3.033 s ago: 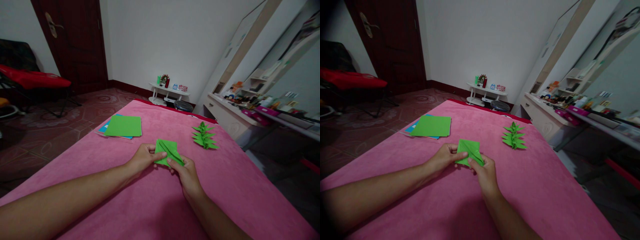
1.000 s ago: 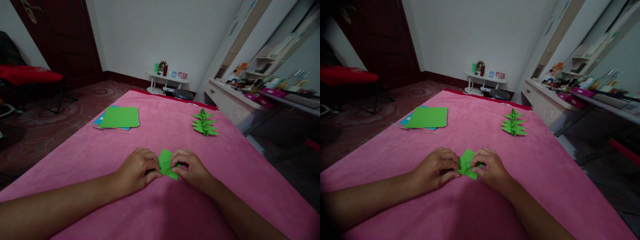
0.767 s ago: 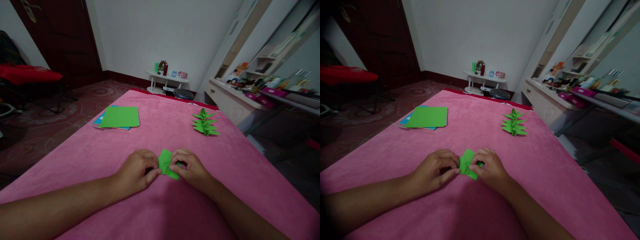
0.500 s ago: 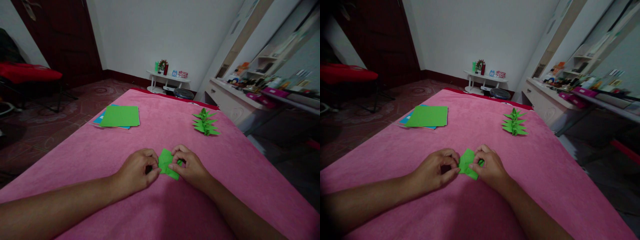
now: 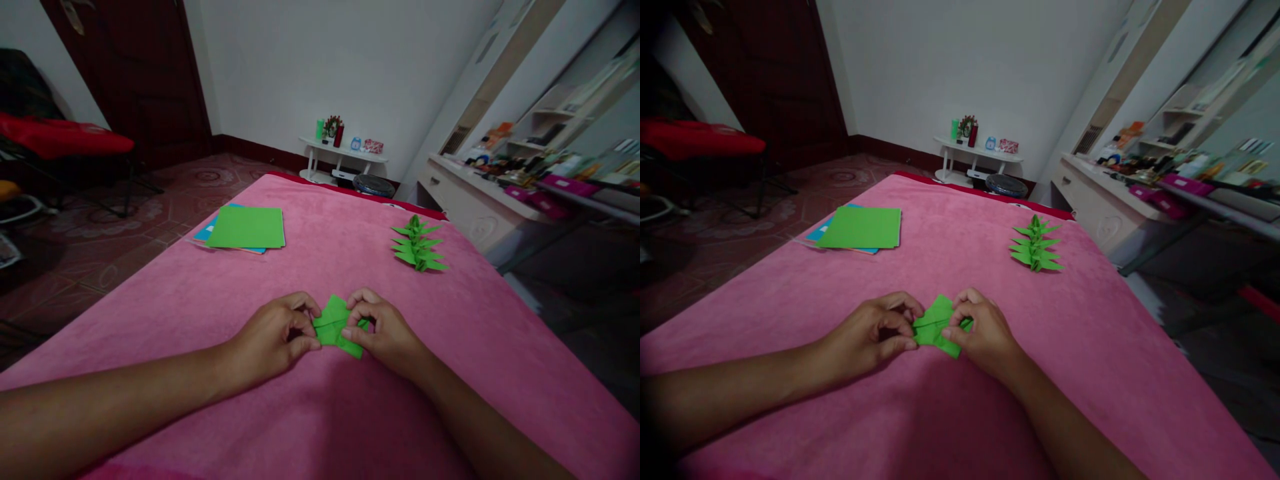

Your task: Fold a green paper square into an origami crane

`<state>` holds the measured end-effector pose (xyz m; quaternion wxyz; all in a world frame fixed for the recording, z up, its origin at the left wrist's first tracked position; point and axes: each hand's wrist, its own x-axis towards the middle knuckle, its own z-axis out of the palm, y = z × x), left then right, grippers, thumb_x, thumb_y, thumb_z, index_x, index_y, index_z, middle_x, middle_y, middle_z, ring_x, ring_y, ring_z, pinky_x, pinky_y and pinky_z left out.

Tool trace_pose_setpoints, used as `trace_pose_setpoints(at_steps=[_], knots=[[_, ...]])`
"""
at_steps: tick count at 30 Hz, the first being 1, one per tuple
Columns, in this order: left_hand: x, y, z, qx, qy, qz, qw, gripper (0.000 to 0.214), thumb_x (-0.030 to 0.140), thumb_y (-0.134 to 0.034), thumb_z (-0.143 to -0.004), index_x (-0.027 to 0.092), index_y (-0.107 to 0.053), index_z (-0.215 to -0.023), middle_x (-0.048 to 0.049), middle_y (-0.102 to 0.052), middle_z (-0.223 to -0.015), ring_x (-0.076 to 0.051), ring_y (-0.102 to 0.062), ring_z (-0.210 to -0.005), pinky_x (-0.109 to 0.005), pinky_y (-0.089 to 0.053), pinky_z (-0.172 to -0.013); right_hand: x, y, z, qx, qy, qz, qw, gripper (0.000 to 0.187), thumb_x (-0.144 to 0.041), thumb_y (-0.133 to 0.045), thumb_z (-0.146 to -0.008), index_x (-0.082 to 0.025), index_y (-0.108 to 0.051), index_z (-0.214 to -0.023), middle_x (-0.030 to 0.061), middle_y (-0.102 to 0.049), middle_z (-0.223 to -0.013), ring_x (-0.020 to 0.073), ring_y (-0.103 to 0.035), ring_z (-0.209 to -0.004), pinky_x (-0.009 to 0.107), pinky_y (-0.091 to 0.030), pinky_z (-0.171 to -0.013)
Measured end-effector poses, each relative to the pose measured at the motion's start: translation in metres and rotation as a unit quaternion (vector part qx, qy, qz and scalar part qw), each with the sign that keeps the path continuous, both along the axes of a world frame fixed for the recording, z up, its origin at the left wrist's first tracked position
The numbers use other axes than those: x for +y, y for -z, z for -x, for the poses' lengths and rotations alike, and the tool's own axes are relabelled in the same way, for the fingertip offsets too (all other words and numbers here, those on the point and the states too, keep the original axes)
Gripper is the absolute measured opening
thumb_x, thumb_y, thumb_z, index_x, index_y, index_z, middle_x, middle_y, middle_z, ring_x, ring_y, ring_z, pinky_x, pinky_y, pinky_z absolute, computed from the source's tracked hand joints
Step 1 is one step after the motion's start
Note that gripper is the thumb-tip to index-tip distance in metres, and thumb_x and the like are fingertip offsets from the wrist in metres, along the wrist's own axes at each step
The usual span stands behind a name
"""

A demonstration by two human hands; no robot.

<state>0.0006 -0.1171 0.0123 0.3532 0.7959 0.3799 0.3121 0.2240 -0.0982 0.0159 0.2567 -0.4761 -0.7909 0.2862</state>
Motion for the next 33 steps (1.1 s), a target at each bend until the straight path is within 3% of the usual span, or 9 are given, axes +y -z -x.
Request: trace_pose_setpoints(at_steps=[10, 14, 17, 24, 33], knots=[[-0.006, 0.001, 0.008, 0.024, -0.008, -0.037, 0.999, 0.007, 0.020, -0.062, -0.078, 0.018, -0.063, -0.071, -0.0036, -0.059, -0.092, -0.014, -0.055, -0.082, -0.025, -0.045, -0.070, -0.005, -0.003, 0.002, -0.006, -0.004, 0.000, 1.000, 0.007, -0.017, -0.069, -0.068, -0.020, -0.062, -0.067, 0.0012, -0.055, -0.091, 0.0150, -0.054, -0.082, 0.028, -0.042, -0.072], [-0.006, 0.002, 0.009, 0.061, 0.004, -0.085, 0.994, 0.006, 0.020, -0.060, -0.079, 0.019, -0.064, -0.075, -0.0028, -0.061, -0.084, -0.015, -0.055, -0.080, -0.027, -0.044, -0.073, -0.009, -0.010, 0.010, -0.040, -0.021, -0.074, 0.996, 0.019, -0.022, -0.078, -0.060, -0.025, -0.069, -0.076, 0.0013, -0.055, -0.099, 0.0196, -0.052, -0.093, 0.034, -0.039, -0.080], [-0.005, 0.000, 0.010, 0.086, 0.002, -0.104, 0.991, 0.006, 0.022, -0.060, -0.080, 0.020, -0.065, -0.081, -0.0027, -0.063, -0.081, -0.016, -0.055, -0.078, -0.029, -0.043, -0.074, -0.008, -0.013, 0.016, -0.081, -0.067, -0.123, 0.987, 0.013, -0.025, -0.079, -0.061, -0.026, -0.068, -0.069, 0.0002, -0.059, -0.091, 0.0203, -0.052, -0.091, 0.036, -0.036, -0.081], [-0.010, -0.004, 0.015, 0.116, -0.036, -0.071, 0.990, 0.014, 0.027, -0.062, -0.078, 0.021, -0.065, -0.090, -0.0021, -0.063, -0.083, -0.017, -0.054, -0.077, -0.029, -0.043, -0.071, -0.004, -0.008, 0.016, -0.030, -0.117, -0.042, 0.992, 0.006, -0.021, -0.066, -0.076, -0.022, -0.065, -0.070, -0.0021, -0.063, -0.076, 0.0152, -0.056, -0.078, 0.032, -0.036, -0.076], [-0.012, -0.003, 0.018, 0.102, -0.030, -0.066, 0.992, 0.008, 0.023, -0.060, -0.079, 0.023, -0.068, -0.081, -0.0001, -0.063, -0.081, -0.015, -0.055, -0.079, -0.028, -0.041, -0.073, -0.005, -0.007, 0.017, -0.015, -0.100, -0.008, 0.995, 0.010, -0.022, -0.065, -0.077, -0.021, -0.064, -0.066, -0.0013, -0.062, -0.076, 0.0154, -0.056, -0.077, 0.032, -0.038, -0.075]])
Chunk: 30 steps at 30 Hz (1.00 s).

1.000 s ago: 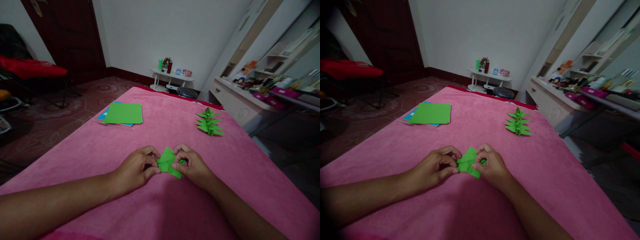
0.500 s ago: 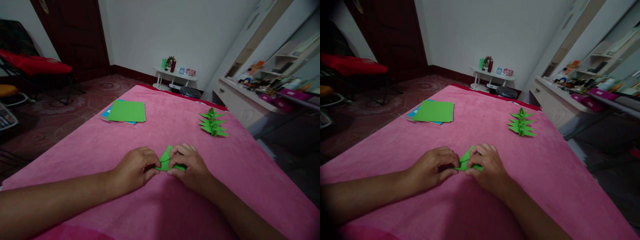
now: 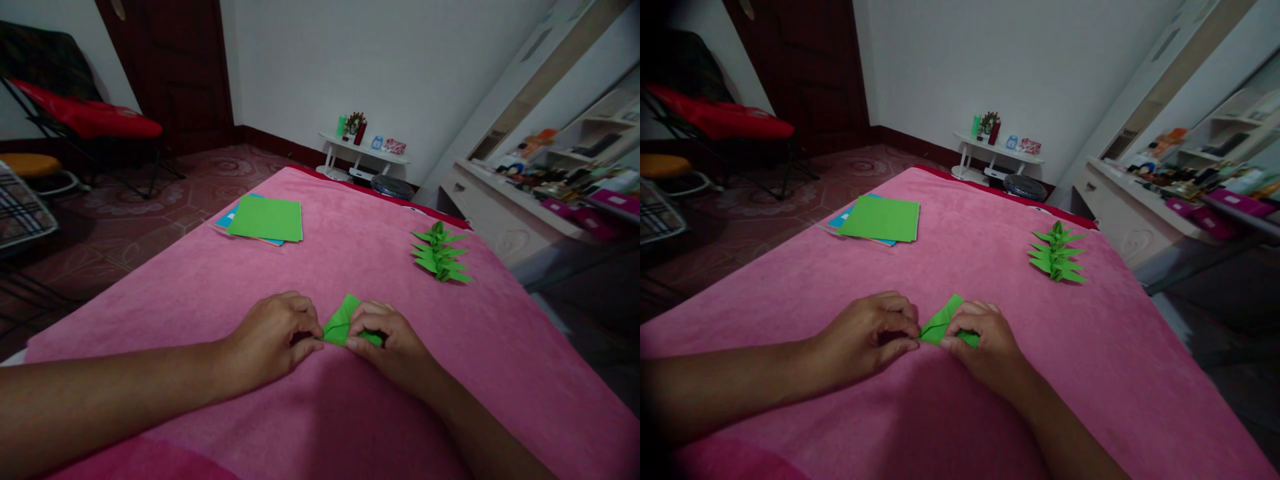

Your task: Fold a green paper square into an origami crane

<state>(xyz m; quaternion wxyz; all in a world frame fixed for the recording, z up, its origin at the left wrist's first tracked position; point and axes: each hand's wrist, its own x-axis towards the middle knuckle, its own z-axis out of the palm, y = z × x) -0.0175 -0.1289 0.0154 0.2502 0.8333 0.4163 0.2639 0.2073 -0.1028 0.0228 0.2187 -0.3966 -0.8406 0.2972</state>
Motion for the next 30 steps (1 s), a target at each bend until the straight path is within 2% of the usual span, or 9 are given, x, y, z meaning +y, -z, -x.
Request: trace_pose_setpoints(at_steps=[9, 15, 22, 30], knots=[[0.002, 0.003, -0.001, -0.034, -0.014, 0.034, 0.999, 0.006, 0.019, -0.062, -0.075, 0.021, -0.067, -0.072, 0.0007, -0.060, -0.072, -0.014, -0.053, -0.073, -0.027, -0.039, -0.068, -0.001, 0.001, 0.001, 0.006, 0.021, 0.012, 1.000, 0.011, -0.019, -0.067, -0.073, -0.020, -0.063, -0.063, -0.0012, -0.060, -0.073, 0.0149, -0.055, -0.075, 0.030, -0.038, -0.074], [0.002, 0.002, 0.000, -0.022, 0.003, 0.037, 0.999, 0.009, 0.016, -0.060, -0.073, 0.022, -0.067, -0.072, 0.0005, -0.059, -0.072, -0.014, -0.052, -0.073, -0.027, -0.038, -0.068, 0.004, -0.003, -0.005, 0.012, -0.031, 0.041, 0.999, 0.005, -0.018, -0.070, -0.072, -0.019, -0.067, -0.068, -0.0009, -0.059, -0.073, 0.0145, -0.054, -0.076, 0.029, -0.037, -0.073], [0.001, -0.002, 0.001, 0.007, 0.024, 0.024, 0.999, 0.008, 0.015, -0.059, -0.068, 0.020, -0.064, -0.071, 0.0009, -0.058, -0.071, -0.014, -0.051, -0.072, -0.028, -0.038, -0.071, 0.008, 0.000, -0.009, 0.020, -0.048, 0.038, 0.998, 0.005, -0.017, -0.073, -0.070, -0.018, -0.068, -0.071, -0.0012, -0.060, -0.073, 0.0141, -0.054, -0.076, 0.028, -0.036, -0.073], [-0.001, -0.003, -0.002, 0.004, -0.006, 0.024, 1.000, 0.022, 0.020, -0.066, -0.066, 0.024, -0.066, -0.087, 0.0009, -0.061, -0.078, -0.016, -0.052, -0.076, -0.029, -0.039, -0.072, 0.009, 0.000, -0.010, 0.008, -0.056, 0.029, 0.998, 0.006, -0.016, -0.074, -0.069, -0.019, -0.068, -0.069, -0.0020, -0.059, -0.072, 0.0144, -0.054, -0.075, 0.029, -0.035, -0.073]])
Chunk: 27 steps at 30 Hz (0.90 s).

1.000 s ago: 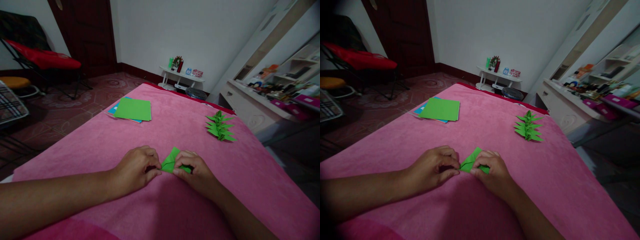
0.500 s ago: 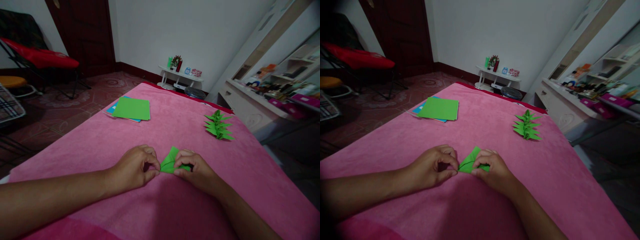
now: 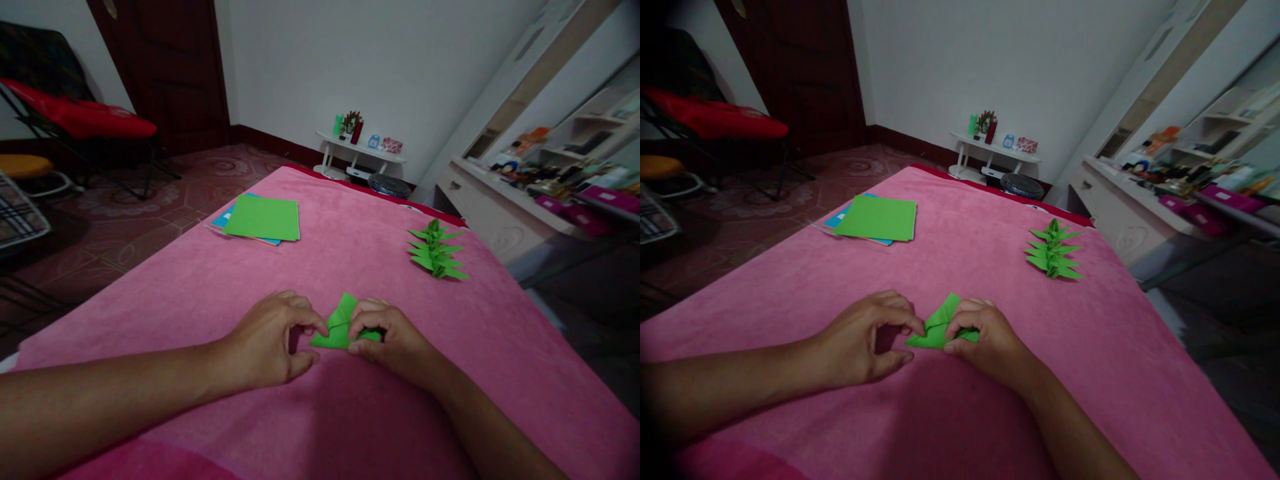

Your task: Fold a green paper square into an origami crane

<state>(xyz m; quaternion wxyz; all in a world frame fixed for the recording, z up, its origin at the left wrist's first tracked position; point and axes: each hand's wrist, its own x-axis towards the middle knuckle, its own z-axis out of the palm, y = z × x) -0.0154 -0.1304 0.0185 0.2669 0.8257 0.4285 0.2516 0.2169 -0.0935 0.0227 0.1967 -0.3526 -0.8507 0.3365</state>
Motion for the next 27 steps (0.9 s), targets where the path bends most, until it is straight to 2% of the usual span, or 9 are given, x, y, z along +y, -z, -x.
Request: trace_pose_setpoints(at_steps=[3, 5, 11, 16, 21, 27], knots=[[0.000, 0.004, -0.002, -0.012, -0.005, 0.008, 1.000, 0.010, 0.020, -0.063, -0.073, 0.026, -0.069, -0.079, 0.0015, -0.061, -0.074, -0.015, -0.052, -0.075, -0.029, -0.038, -0.072, 0.001, -0.002, 0.001, -0.005, 0.008, 0.008, 1.000, 0.009, -0.017, -0.075, -0.067, -0.020, -0.068, -0.073, -0.0019, -0.060, -0.074, 0.0148, -0.054, -0.076, 0.029, -0.036, -0.073], [0.001, 0.006, -0.002, -0.017, -0.008, 0.013, 1.000, 0.010, 0.019, -0.061, -0.075, 0.025, -0.069, -0.075, 0.0017, -0.061, -0.072, -0.014, -0.053, -0.075, -0.028, -0.037, -0.072, 0.001, -0.004, 0.001, -0.001, 0.009, 0.024, 1.000, 0.010, -0.018, -0.075, -0.067, -0.019, -0.067, -0.073, -0.0014, -0.060, -0.075, 0.0147, -0.054, -0.076, 0.028, -0.037, -0.072], [0.002, 0.006, -0.003, -0.025, -0.007, 0.014, 1.000, 0.010, 0.018, -0.061, -0.075, 0.024, -0.068, -0.071, 0.0018, -0.060, -0.070, -0.014, -0.052, -0.074, -0.028, -0.037, -0.070, 0.002, -0.009, -0.001, 0.002, 0.004, 0.086, 0.996, 0.004, -0.017, -0.071, -0.070, -0.018, -0.067, -0.069, 0.0002, -0.056, -0.077, 0.0139, -0.053, -0.074, 0.026, -0.040, -0.068], [0.003, 0.006, -0.003, -0.019, -0.008, 0.015, 1.000, 0.010, 0.016, -0.061, -0.075, 0.023, -0.067, -0.070, 0.0015, -0.061, -0.071, -0.014, -0.052, -0.073, -0.028, -0.037, -0.071, 0.005, -0.011, -0.001, 0.000, 0.004, 0.092, 0.996, 0.005, -0.017, -0.070, -0.069, -0.018, -0.066, -0.070, 0.0002, -0.056, -0.076, 0.0141, -0.052, -0.074, 0.026, -0.039, -0.068], [0.005, 0.006, -0.004, -0.018, -0.006, 0.018, 1.000, 0.010, 0.017, -0.060, -0.076, 0.021, -0.066, -0.068, 0.0010, -0.060, -0.069, -0.014, -0.052, -0.072, -0.029, -0.037, -0.071, 0.004, -0.016, -0.003, -0.006, -0.029, 0.117, 0.993, 0.009, -0.020, -0.070, -0.071, -0.016, -0.062, -0.069, 0.0004, -0.053, -0.080, 0.0137, -0.051, -0.076, 0.025, -0.039, -0.068], [0.006, 0.006, -0.004, -0.015, -0.004, 0.017, 1.000, 0.011, 0.019, -0.060, -0.077, 0.020, -0.065, -0.068, 0.0001, -0.061, -0.069, -0.014, -0.052, -0.071, -0.029, -0.038, -0.070, 0.005, -0.021, -0.002, -0.033, -0.053, 0.100, 0.993, 0.012, -0.022, -0.059, -0.080, -0.017, -0.060, -0.070, 0.0013, -0.052, -0.082, 0.0140, -0.049, -0.078, 0.026, -0.038, -0.071]])
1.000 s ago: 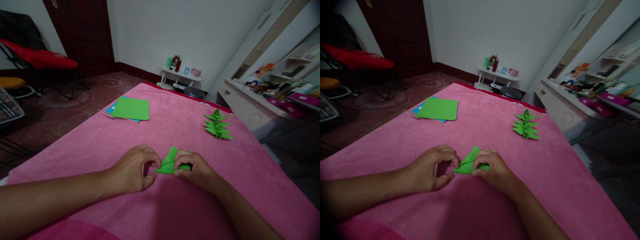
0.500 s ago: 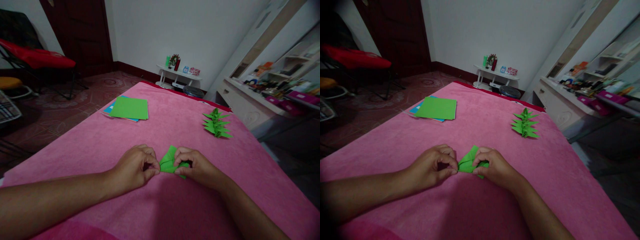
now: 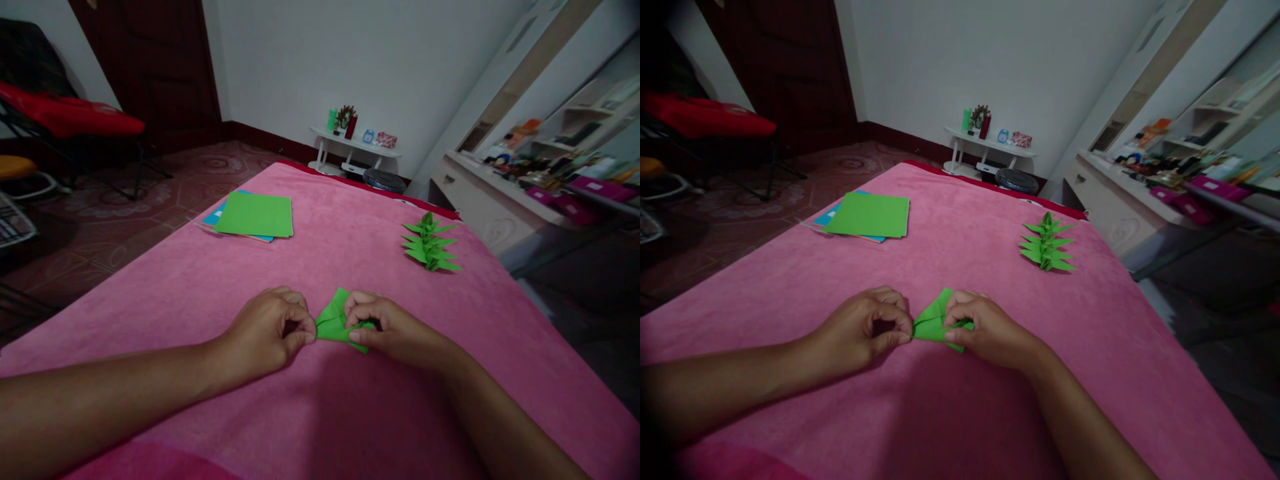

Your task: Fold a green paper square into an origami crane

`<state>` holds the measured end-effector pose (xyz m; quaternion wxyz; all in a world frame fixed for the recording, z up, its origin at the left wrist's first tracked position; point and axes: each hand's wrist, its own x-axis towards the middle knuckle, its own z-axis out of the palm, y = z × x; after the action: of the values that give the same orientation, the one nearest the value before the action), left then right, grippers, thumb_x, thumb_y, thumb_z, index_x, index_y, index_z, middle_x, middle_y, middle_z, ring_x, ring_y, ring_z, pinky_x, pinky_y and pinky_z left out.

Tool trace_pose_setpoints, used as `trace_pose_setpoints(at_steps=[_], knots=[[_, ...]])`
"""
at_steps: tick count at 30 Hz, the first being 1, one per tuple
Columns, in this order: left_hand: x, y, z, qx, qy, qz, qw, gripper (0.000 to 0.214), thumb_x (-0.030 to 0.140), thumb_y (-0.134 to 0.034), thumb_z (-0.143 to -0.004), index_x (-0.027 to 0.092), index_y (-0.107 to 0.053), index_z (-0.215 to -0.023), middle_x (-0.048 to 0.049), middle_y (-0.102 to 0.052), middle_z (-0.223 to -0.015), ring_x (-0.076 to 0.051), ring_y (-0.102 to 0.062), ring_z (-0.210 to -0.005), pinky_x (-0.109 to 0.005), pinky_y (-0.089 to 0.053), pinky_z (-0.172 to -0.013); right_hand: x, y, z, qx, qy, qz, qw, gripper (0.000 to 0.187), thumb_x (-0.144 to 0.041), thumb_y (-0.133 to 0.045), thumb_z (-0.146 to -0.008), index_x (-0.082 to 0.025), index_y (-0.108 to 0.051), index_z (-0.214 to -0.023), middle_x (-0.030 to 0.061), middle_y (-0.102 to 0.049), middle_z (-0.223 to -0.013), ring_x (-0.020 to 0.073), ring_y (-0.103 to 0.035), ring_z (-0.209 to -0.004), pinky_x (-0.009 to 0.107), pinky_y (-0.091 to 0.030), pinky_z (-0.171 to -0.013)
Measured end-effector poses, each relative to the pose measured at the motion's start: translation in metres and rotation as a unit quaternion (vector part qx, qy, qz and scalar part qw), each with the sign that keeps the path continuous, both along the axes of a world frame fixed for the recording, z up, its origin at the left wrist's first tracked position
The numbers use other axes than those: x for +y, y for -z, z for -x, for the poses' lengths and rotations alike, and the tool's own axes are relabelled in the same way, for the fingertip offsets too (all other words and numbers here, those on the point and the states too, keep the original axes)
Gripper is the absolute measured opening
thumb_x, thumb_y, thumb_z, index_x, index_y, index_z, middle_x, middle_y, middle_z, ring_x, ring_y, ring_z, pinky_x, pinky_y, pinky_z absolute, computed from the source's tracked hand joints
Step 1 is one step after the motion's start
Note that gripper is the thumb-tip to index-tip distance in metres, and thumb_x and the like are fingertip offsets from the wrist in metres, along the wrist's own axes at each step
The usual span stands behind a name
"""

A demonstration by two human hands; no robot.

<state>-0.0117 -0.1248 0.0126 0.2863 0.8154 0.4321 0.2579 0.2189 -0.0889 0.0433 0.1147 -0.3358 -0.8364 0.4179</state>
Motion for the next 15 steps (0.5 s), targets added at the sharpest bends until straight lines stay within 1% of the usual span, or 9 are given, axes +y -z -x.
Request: trace_pose_setpoints(at_steps=[3, 5, 10, 15], knots=[[-0.0005, -0.0009, -0.0002, 0.003, 0.000, -0.007, 1.000, 0.012, 0.020, -0.059, -0.078, 0.020, -0.065, -0.068, -0.0002, -0.061, -0.069, -0.014, -0.052, -0.071, -0.029, -0.038, -0.071, -0.0004, -0.0019, 0.0006, -0.018, -0.012, -0.033, 0.999, 0.015, -0.022, -0.057, -0.082, -0.017, -0.056, -0.068, 0.0005, -0.052, -0.080, 0.0144, -0.049, -0.078, 0.027, -0.037, -0.072], [-0.0010, -0.0016, -0.0003, 0.006, 0.001, -0.011, 1.000, 0.012, 0.019, -0.058, -0.078, 0.020, -0.064, -0.067, -0.0002, -0.060, -0.068, -0.014, -0.052, -0.071, -0.029, -0.038, -0.071, -0.0012, -0.0018, 0.0009, -0.021, -0.010, -0.041, 0.999, 0.016, -0.022, -0.056, -0.082, -0.018, -0.054, -0.067, 0.0004, -0.052, -0.079, 0.0146, -0.048, -0.078, 0.027, -0.037, -0.072], [-0.0019, -0.0026, -0.0002, 0.020, 0.001, -0.017, 1.000, 0.010, 0.022, -0.059, -0.077, 0.020, -0.064, -0.070, -0.0002, -0.061, -0.071, -0.015, -0.051, -0.072, -0.029, -0.038, -0.071, -0.0047, 0.0036, 0.0019, -0.005, 0.041, -0.053, 0.998, 0.016, -0.021, -0.057, -0.080, -0.017, -0.052, -0.065, 0.0006, -0.051, -0.079, 0.0138, -0.049, -0.074, 0.026, -0.037, -0.067], [-0.0023, -0.0026, -0.0013, 0.031, -0.008, -0.019, 0.999, 0.010, 0.023, -0.058, -0.077, 0.020, -0.064, -0.070, -0.0005, -0.061, -0.072, -0.015, -0.051, -0.073, -0.030, -0.038, -0.071, -0.0065, 0.0067, 0.0032, 0.007, 0.055, -0.053, 0.997, 0.014, -0.016, -0.054, -0.079, -0.017, -0.053, -0.064, 0.0006, -0.051, -0.079, 0.0134, -0.050, -0.075, 0.026, -0.037, -0.068]])
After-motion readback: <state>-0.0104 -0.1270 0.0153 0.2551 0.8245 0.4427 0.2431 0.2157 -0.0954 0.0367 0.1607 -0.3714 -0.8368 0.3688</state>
